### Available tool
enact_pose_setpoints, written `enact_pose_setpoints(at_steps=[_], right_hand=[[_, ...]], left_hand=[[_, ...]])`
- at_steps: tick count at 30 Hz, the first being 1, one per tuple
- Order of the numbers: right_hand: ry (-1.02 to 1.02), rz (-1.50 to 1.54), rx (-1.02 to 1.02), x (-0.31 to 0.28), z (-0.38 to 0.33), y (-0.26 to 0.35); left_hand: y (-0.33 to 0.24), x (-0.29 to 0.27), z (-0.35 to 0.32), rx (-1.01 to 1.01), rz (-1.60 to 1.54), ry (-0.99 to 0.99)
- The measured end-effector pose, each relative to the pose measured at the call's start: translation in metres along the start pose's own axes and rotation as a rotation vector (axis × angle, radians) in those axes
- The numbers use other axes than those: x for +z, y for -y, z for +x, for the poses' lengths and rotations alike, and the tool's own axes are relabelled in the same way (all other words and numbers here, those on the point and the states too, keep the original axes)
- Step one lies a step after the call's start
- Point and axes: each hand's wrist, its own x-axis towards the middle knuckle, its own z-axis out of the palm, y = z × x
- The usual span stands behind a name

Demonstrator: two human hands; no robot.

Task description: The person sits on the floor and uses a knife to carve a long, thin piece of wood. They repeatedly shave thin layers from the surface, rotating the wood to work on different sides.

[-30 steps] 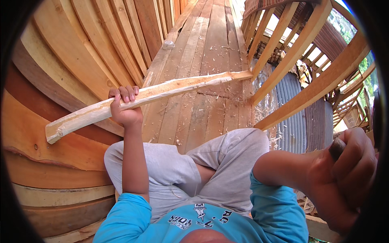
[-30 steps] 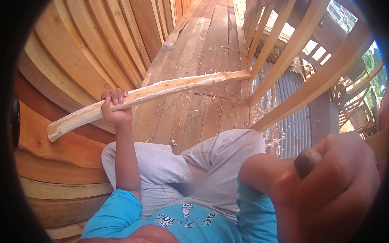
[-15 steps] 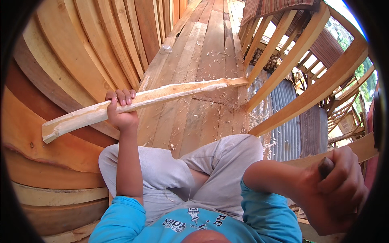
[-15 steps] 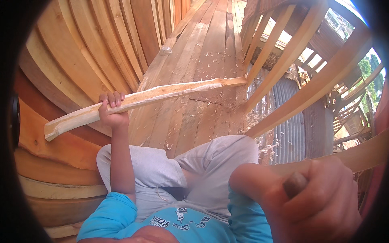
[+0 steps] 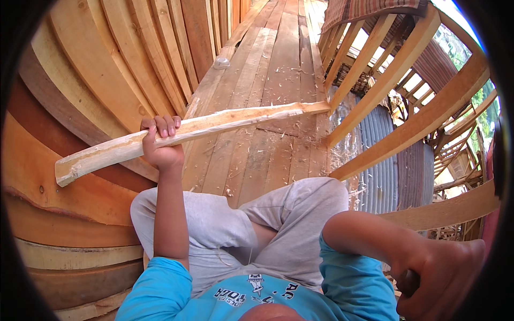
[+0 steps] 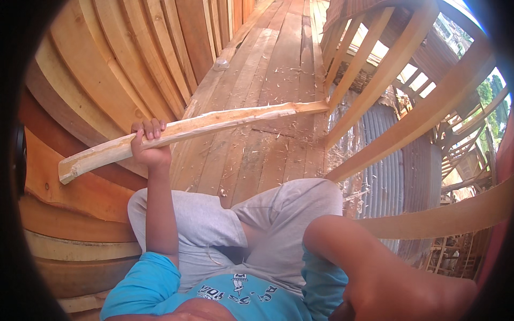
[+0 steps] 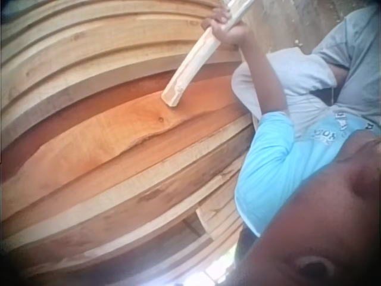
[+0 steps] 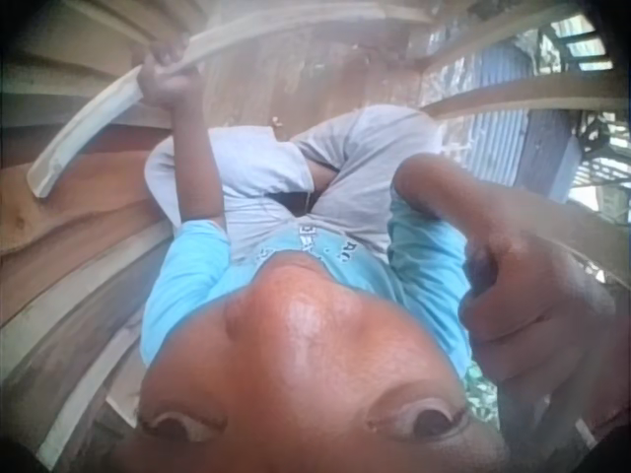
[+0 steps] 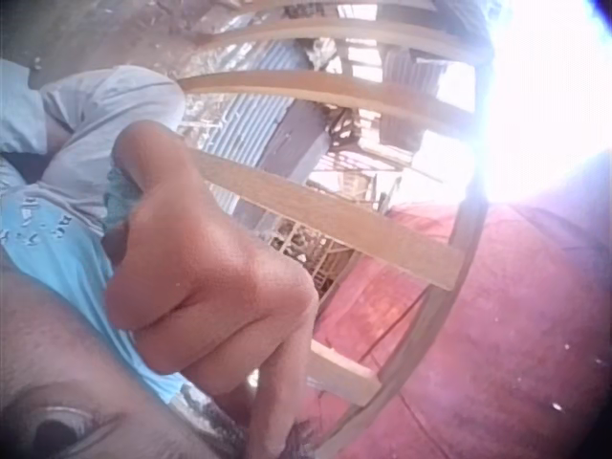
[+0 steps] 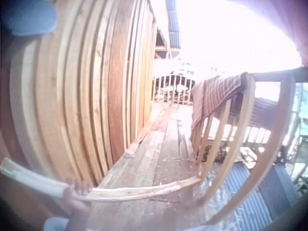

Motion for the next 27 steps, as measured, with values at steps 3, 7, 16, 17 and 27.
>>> enact_pose_setpoints(at_steps=[3, 7, 16, 17, 27], right_hand=[[0.013, 0.032, 0.05, 0.002, 0.005, 0.004], [-0.004, -0.061, -0.21, -0.001, 0.014, -0.026], [-0.813, -0.587, 0.288, -0.067, -0.083, -0.071], [-0.918, -0.519, 0.467, -0.083, -0.101, -0.094], [-1.121, -1.099, 1.321, -0.135, -0.237, -0.245]], left_hand=[[-0.001, -0.002, 0.0, 0.005, 0.003, 0.01], [0.002, -0.003, 0.001, 0.004, 0.004, 0.017], [0.001, -0.001, 0.0, 0.0, 0.02, 0.007], [0.0, -0.002, 0.0, 0.0, 0.025, 0.001], [0.002, 0.005, 0.0, -0.016, 0.015, -0.073]])
